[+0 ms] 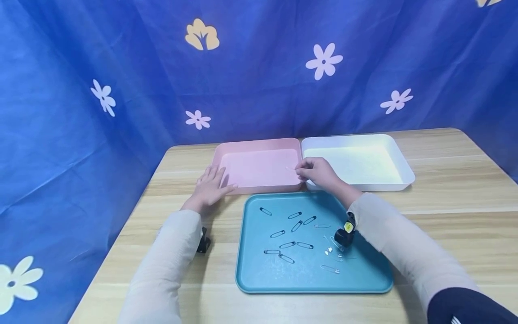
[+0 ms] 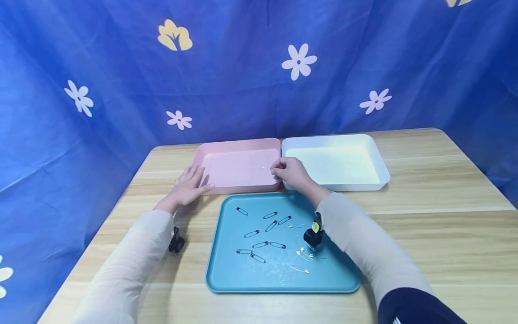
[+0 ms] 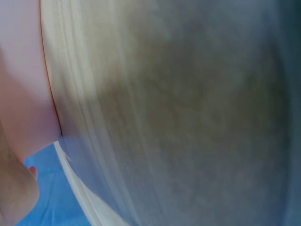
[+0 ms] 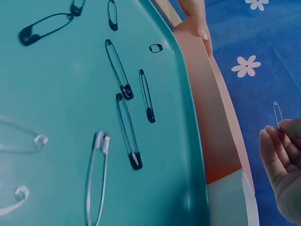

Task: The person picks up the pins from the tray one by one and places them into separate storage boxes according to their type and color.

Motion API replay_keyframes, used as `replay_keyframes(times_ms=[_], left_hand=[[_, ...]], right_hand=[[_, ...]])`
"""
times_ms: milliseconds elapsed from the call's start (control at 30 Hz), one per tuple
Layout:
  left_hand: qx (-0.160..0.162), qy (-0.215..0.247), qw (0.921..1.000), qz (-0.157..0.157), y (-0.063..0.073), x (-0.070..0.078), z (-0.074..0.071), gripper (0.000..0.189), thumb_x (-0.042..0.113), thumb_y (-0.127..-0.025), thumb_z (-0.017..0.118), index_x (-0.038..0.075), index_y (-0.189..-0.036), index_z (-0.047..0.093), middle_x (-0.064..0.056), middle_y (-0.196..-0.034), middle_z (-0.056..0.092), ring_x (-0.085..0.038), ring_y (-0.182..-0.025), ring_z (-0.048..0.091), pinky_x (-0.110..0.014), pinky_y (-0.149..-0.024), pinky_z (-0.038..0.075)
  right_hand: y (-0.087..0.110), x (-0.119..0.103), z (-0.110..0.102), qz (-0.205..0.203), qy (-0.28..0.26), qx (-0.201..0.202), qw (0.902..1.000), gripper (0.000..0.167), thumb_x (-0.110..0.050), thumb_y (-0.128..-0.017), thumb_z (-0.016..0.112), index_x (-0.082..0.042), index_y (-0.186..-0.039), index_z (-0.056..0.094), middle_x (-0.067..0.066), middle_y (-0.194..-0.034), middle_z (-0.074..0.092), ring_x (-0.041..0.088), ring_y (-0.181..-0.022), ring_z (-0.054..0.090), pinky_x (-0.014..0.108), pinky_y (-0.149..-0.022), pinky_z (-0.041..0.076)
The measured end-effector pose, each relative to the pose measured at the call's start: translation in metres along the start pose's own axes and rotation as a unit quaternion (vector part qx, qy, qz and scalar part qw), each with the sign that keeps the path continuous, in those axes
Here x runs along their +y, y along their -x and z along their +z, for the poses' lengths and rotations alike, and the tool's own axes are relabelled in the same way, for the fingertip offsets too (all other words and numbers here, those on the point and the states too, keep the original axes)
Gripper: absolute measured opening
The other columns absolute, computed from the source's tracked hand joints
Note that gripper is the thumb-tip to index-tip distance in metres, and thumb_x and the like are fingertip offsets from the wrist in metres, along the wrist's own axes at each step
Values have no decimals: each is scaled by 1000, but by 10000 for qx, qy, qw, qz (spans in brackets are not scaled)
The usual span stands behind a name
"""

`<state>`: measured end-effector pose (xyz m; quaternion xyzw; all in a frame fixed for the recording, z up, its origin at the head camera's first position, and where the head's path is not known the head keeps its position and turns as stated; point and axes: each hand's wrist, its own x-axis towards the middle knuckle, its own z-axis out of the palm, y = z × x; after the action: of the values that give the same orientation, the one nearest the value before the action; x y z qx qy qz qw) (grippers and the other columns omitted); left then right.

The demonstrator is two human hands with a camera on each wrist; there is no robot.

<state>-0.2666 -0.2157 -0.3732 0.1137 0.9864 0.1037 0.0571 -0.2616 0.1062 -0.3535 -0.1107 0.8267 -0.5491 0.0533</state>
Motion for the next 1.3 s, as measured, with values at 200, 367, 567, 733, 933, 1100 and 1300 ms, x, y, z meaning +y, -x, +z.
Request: replay_keyframes(times_ms=[200, 367, 567, 733, 933, 1100, 1300], left_hand=[[-25, 26, 10000, -38, -1, 1, -1, 87, 67, -79, 28, 6, -139, 9, -17, -142, -3, -35, -127, -8, -52, -99, 0], [9, 6, 10000, 2, -1, 0, 0, 85, 64, -80, 30, 6, -139, 10, -17, -142, -2, -36, -127, -6, -53, -99, 1], [-35, 23, 10000, 5, -2, -1, 0, 84, 64, -80, 31, 7, -139, 8, -17, -142, -4, -36, -127, -8, -54, -98, 0], [-89, 11, 10000, -27, -1, 0, -1, 85, 66, -79, 28, 11, -140, 6, -15, -143, -5, -34, -127, -10, -54, -98, 1], [-83, 4, 10000, -33, -1, 0, 1, 86, 67, -79, 28, 10, -140, 6, -16, -142, -5, -36, -127, -8, -55, -98, 1], [-62, 27, 10000, -30, 0, 2, 0, 85, 66, -79, 28, 10, -140, 7, -15, -143, -5, -34, -127, -9, -54, -98, 2], [-100, 24, 9999, -6, 0, 1, -1, 85, 65, -80, 28, 9, -139, 6, -16, -142, -5, -34, -126, -11, -55, -98, 0]], right_hand=[[-8, -3, 6, 46, -171, -18, 9998, 14, -6, -83, 56, 4, -92, 59, 14, -80, 59, 21, -71, 58, 31, -67, 50], [-16, -4, 11, 134, -185, -13, 9997, 12, -4, -83, 55, 4, -90, 58, 14, -80, 59, 19, -70, 58, 29, -64, 50], [-28, -3, 17, 373, -102, -3, 9993, 12, -5, -82, 56, 3, -91, 59, 14, -80, 59, 20, -69, 59, 29, -62, 50], [-36, -5, 22, 490, 34, -51, 9988, 12, -6, -83, 55, 1, -91, 59, 13, -81, 59, 20, -69, 59, 29, -62, 51], [-42, -4, 28, 520, 161, -71, 9985, 11, -6, -82, 56, 1, -89, 60, 11, -82, 59, 18, -70, 59, 27, -63, 50], [-47, -7, 34, 566, 271, -79, 9980, 10, -8, -82, 56, -1, -87, 60, 10, -82, 59, 17, -70, 58, 26, -63, 49], [-54, -7, 44, 412, 479, -129, 9979, 10, -6, -82, 55, 0, -87, 61, 10, -81, 60, 17, -68, 58, 24, -60, 48]])
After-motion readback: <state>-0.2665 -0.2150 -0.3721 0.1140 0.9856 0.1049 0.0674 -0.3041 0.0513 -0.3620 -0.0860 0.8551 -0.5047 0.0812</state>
